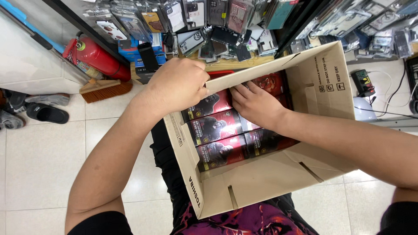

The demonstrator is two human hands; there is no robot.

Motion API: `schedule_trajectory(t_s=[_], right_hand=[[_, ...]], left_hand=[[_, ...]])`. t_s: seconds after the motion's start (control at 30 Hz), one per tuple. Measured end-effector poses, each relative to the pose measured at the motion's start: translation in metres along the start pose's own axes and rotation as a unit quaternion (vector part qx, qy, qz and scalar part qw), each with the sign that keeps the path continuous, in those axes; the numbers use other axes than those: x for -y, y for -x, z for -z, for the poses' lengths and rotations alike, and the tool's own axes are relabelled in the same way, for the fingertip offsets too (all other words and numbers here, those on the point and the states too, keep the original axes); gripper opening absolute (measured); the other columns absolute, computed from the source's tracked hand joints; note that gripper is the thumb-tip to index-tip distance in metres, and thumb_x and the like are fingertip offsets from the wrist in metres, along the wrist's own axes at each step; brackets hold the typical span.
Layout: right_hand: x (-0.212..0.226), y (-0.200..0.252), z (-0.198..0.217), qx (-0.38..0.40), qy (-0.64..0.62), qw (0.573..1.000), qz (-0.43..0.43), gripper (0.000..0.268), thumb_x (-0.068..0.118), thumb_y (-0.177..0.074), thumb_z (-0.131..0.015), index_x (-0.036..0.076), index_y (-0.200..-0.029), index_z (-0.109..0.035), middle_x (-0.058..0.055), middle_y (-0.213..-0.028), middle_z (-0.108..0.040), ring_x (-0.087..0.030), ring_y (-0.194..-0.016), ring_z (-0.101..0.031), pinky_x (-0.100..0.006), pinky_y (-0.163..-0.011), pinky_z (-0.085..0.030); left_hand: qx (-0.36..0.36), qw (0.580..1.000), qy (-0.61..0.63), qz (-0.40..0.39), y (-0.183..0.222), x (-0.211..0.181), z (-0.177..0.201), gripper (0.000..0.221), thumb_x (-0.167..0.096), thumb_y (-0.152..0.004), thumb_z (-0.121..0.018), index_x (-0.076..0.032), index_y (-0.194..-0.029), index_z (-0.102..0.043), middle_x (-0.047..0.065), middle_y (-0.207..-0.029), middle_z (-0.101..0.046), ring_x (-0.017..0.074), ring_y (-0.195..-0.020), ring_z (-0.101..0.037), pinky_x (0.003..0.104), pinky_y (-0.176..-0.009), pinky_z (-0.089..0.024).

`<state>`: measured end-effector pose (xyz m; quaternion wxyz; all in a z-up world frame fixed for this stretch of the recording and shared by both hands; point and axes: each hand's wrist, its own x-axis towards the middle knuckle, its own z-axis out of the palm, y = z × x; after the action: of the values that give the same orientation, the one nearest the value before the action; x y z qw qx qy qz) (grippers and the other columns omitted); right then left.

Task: The person takes a smartphone screen protector out of its packaging, wipes the packaging and the box with a cloth, and then arranges multiple identical boxes into a larger cardboard box.

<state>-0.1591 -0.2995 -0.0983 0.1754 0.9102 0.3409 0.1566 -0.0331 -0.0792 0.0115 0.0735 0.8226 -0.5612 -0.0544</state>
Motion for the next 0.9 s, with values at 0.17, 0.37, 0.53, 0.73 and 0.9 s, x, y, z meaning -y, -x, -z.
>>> schedule_trajectory(t_s=[0.17,0.37,0.53,0.73,0.9], right_hand=[[-0.005,0.005,-0.005,0.029,-0.029,0.999,0.018,0.023,0.013,-0.085,-0.058,0.01,-0.105,-0.066,-0.011,-0.115,-0.062,-0.029,-0.117,-0.052,-0.041,-0.096,-0.039],[-0.004,-0.005,0.0,-0.02,0.011,0.999,0.034,0.021,0.011,-0.083,-0.063,0.006,-0.102,-0.069,-0.016,-0.109,-0.065,-0.034,-0.109,-0.055,-0.043,-0.088,-0.042],[0.007,0.004,-0.015,0.012,0.03,0.998,0.051,0.021,0.013,-0.078,-0.064,0.006,-0.097,-0.07,-0.016,-0.098,-0.067,-0.035,-0.094,-0.056,-0.046,-0.079,-0.042],[0.014,0.017,-0.037,0.012,-0.021,0.996,0.091,0.015,0.01,-0.08,-0.061,0.002,-0.09,-0.069,-0.018,-0.089,-0.067,-0.036,-0.083,-0.057,-0.044,-0.071,-0.044],[0.009,0.009,-0.019,0.013,-0.046,0.994,0.096,0.011,0.013,-0.081,-0.063,0.007,-0.087,-0.07,-0.012,-0.084,-0.063,-0.033,-0.085,-0.054,-0.043,-0.072,-0.045]], left_hand=[[-0.004,1.0,0.011,0.003,-0.006,0.001,-0.009,0.021,-0.026,-0.077,-0.069,-0.006,-0.073,-0.074,0.01,-0.068,-0.065,0.0315,-0.066,-0.068,0.042,-0.063,-0.058],[0.003,1.0,0.016,0.009,-0.009,0.002,-0.012,0.02,-0.025,-0.076,-0.07,-0.006,-0.072,-0.074,0.01,-0.067,-0.066,0.0317,-0.068,-0.069,0.042,-0.064,-0.058],[-0.001,0.999,0.031,0.008,-0.011,0.008,-0.018,0.021,-0.023,-0.076,-0.07,-0.003,-0.07,-0.073,0.013,-0.067,-0.065,0.0341,-0.067,-0.068,0.044,-0.063,-0.057],[0.006,0.999,0.043,0.02,-0.007,0.009,-0.014,0.021,-0.022,-0.077,-0.068,-0.003,-0.07,-0.072,0.012,-0.067,-0.064,0.0331,-0.068,-0.068,0.043,-0.065,-0.057],[0.012,0.998,0.046,0.028,-0.006,0.008,-0.012,0.021,-0.022,-0.078,-0.067,-0.004,-0.069,-0.072,0.01,-0.066,-0.063,0.0311,-0.068,-0.068,0.04,-0.065,-0.057]])
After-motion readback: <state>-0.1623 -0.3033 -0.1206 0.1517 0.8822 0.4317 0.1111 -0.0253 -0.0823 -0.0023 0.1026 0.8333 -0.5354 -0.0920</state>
